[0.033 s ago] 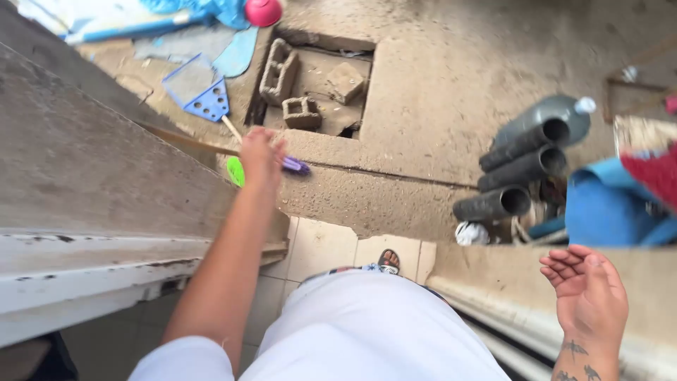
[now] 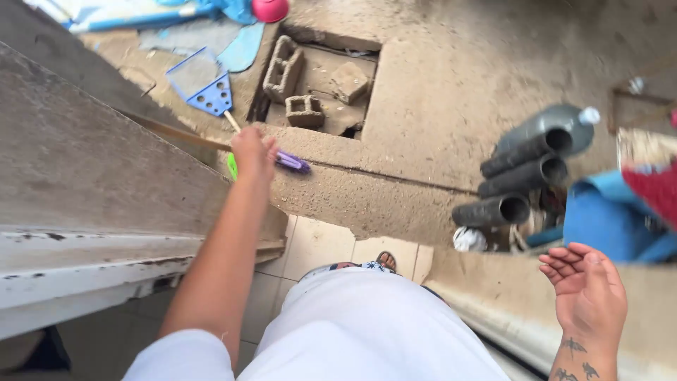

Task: Sweeping a cluttered concrete floor in a garage using a broom and a dustpan.

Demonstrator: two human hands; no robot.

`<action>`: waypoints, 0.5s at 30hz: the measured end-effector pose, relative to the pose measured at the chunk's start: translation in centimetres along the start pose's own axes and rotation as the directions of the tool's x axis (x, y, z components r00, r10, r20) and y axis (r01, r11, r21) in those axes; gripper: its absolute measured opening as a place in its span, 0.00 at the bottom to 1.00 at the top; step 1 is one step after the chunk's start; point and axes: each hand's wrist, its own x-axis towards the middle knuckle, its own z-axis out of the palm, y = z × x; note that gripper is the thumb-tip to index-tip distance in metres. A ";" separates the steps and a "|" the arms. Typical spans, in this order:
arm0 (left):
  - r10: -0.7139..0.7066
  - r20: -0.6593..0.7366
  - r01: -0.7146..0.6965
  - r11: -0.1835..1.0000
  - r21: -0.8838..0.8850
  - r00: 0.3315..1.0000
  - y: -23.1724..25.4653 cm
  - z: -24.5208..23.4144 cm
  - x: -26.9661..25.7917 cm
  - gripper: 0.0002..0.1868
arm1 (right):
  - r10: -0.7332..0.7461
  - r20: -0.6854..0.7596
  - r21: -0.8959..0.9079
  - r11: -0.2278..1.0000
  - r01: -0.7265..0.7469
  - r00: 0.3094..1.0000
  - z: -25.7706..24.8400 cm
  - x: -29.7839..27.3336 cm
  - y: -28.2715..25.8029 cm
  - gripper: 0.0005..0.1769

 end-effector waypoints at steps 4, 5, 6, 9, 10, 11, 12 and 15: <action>-0.177 -0.337 0.170 0.984 -0.051 0.925 5.1 1.2 2.0 0.37 | -0.025 0.168 -0.027 0.999 0.030 0.986 1.7 10.8 -2.1 0.15; -0.217 -0.385 0.183 0.975 -0.124 0.897 6.0 1.0 2.7 0.41 | -0.033 0.215 -0.034 0.999 0.041 0.976 2.5 13.0 -2.5 0.14; -0.216 -0.400 0.175 0.975 -0.138 0.890 6.8 1.1 3.3 0.41 | -0.027 0.237 -0.036 0.999 0.037 0.971 3.9 14.6 -3.3 0.14; -0.056 -0.577 -0.080 0.975 -0.208 0.815 8.6 0.8 5.2 0.46 | 0.003 0.278 -0.092 0.996 0.023 0.961 7.6 18.9 -4.8 0.13; -0.053 -0.693 -0.045 0.991 -0.123 0.719 9.1 0.8 6.1 0.41 | 0.012 0.295 -0.050 0.999 0.002 0.955 8.7 20.4 -4.9 0.13; -0.039 -0.792 0.006 0.999 -0.044 0.609 9.6 0.8 7.0 0.37 | 0.022 0.313 -0.008 1.000 -0.020 0.950 9.8 21.8 -4.9 0.13; -0.053 -0.798 0.014 0.998 -0.056 0.601 9.1 -0.7 10.1 0.37 | 0.026 0.322 -0.022 1.000 -0.020 0.946 10.0 23.3 -4.6 0.13; 0.088 -0.908 -0.210 0.978 0.000 0.411 8.9 -5.9 18.7 0.44 | 0.080 0.314 -0.055 0.996 -0.066 0.946 11.6 27.3 -3.0 0.16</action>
